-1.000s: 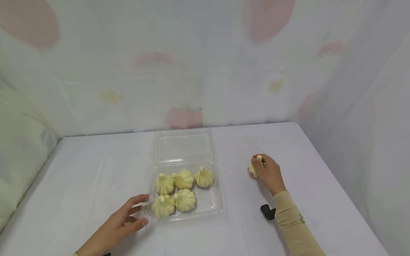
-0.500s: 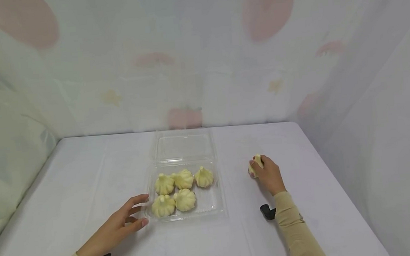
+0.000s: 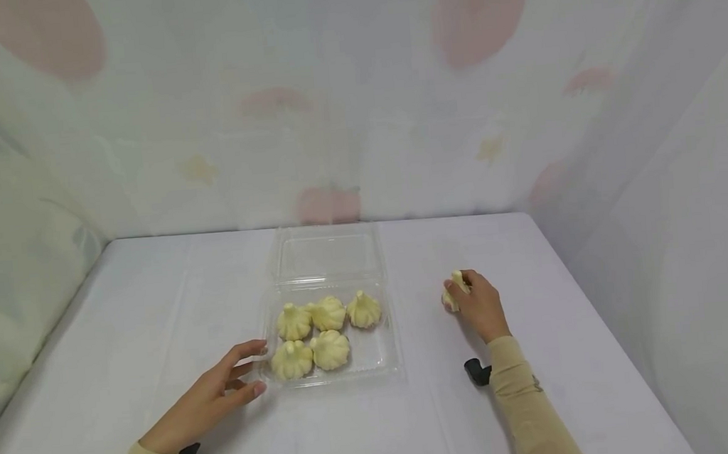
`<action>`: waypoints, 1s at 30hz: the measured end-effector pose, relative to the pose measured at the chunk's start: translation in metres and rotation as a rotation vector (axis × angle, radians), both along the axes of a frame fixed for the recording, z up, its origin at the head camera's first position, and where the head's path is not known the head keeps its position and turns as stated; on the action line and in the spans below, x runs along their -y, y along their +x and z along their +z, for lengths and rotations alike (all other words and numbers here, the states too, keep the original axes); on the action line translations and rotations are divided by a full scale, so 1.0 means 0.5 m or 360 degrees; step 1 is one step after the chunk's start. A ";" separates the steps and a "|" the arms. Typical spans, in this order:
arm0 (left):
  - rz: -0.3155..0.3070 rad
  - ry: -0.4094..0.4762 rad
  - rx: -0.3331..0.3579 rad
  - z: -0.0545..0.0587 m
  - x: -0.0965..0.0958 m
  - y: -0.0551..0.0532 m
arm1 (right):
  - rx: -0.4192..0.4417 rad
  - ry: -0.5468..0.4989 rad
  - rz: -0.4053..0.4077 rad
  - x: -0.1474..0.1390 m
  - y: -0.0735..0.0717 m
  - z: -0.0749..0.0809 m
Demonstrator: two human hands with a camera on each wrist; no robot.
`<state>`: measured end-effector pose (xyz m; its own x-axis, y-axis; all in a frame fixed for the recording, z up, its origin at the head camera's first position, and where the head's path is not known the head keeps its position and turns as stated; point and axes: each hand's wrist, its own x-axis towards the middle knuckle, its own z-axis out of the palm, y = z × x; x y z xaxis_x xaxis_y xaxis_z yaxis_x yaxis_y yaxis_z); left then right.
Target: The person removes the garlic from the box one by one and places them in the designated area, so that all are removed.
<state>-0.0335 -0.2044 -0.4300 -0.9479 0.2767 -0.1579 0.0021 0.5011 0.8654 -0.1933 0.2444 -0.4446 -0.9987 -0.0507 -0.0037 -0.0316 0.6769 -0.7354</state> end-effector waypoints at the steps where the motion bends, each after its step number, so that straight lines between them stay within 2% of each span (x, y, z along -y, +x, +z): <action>1: -0.0008 0.0004 -0.0003 0.000 0.000 0.000 | 0.0011 -0.0002 -0.0006 -0.001 0.000 0.001; 3: -0.0015 0.0009 -0.0011 0.001 -0.001 0.000 | 0.0017 -0.0008 -0.0014 -0.003 0.001 0.004; 16: -0.0018 0.0013 -0.0029 0.004 -0.003 -0.002 | -0.0155 -0.0020 -0.0005 -0.014 0.002 0.025; 23: -0.0018 0.0043 -0.0035 0.000 -0.003 -0.001 | -0.0208 -0.0108 -0.0160 -0.010 0.003 0.047; 30: -0.0016 0.0065 -0.0021 -0.004 -0.001 0.001 | -0.0293 -0.0285 -0.0271 -0.001 0.006 0.059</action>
